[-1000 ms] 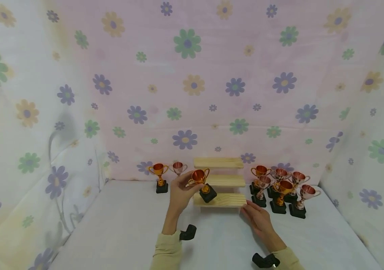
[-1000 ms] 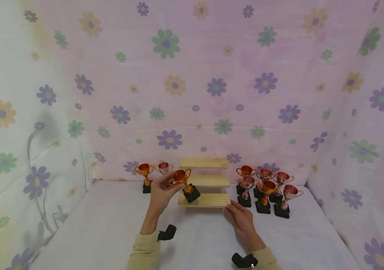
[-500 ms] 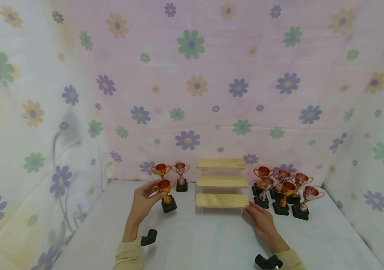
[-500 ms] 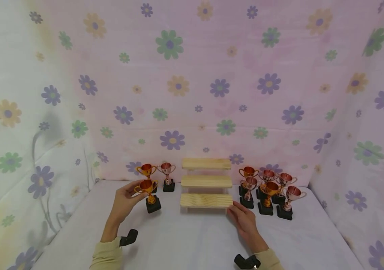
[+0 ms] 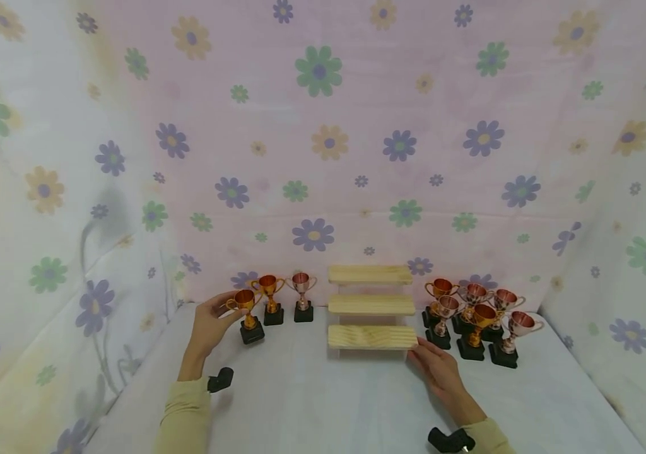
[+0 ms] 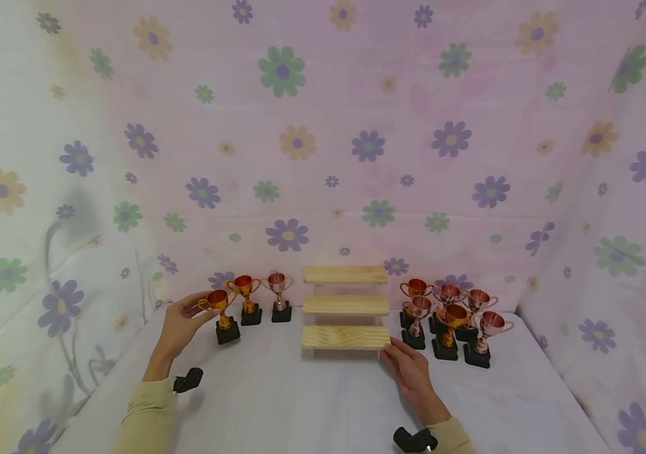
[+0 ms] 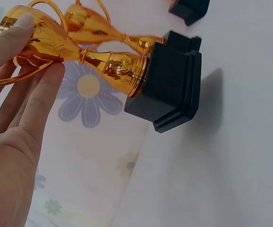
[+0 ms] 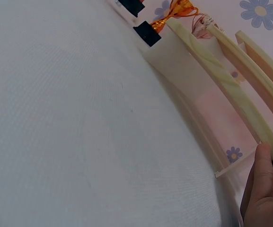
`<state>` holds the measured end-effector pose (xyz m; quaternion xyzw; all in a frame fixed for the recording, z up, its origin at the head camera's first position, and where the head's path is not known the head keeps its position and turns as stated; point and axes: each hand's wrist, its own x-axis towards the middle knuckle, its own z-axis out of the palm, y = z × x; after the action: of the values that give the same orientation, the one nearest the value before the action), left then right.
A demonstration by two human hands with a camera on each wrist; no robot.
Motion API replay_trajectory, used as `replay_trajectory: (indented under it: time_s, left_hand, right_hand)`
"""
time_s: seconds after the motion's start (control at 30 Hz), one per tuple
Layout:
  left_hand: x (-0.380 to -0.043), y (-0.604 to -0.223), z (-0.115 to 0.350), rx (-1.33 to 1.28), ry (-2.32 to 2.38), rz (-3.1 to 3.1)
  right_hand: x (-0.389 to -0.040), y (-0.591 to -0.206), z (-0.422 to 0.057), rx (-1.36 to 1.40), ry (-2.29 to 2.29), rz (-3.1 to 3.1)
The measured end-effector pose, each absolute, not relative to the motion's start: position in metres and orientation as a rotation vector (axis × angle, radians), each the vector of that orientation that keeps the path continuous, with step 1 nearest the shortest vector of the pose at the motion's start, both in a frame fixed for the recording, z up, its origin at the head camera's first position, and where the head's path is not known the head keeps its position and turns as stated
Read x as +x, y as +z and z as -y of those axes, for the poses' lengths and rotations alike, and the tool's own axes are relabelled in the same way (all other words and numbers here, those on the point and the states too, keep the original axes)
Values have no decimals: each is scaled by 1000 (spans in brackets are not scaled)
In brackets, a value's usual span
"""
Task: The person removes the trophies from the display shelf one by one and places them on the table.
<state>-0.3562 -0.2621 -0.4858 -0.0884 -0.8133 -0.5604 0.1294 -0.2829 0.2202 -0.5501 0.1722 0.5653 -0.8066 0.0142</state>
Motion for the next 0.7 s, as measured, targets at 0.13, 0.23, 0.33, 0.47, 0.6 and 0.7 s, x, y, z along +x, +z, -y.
replay_trajectory:
  time_s: [0.13,0.23,0.33,0.47,0.6,0.7]
  left_hand:
    - [-368,-483,273,-268,-1636,2434]
    - [-377,-482,279,-293,-1643,2467]
    - [-384,-480,283,-314,-1666,2481]
    - [-391,-479,286,-317,-1704,2492]
    - [-396,-477,289,-331,-1733,2478]
    - [-400,-477,292,-347,-1744,2474]
  right_hand:
    - [-284,-550,-220,548,-2519,-1757]
    - [-284,-550,-220,551,-2525,-1757]
    - [-284,-550,-220,554,-2527,-1759]
    - [-284,-550,-221,544,-2529,-1759]
    - [-285,-551,-221,547,-2530,-1764]
    - [-285,-551,-220,567,-2535,-1763]
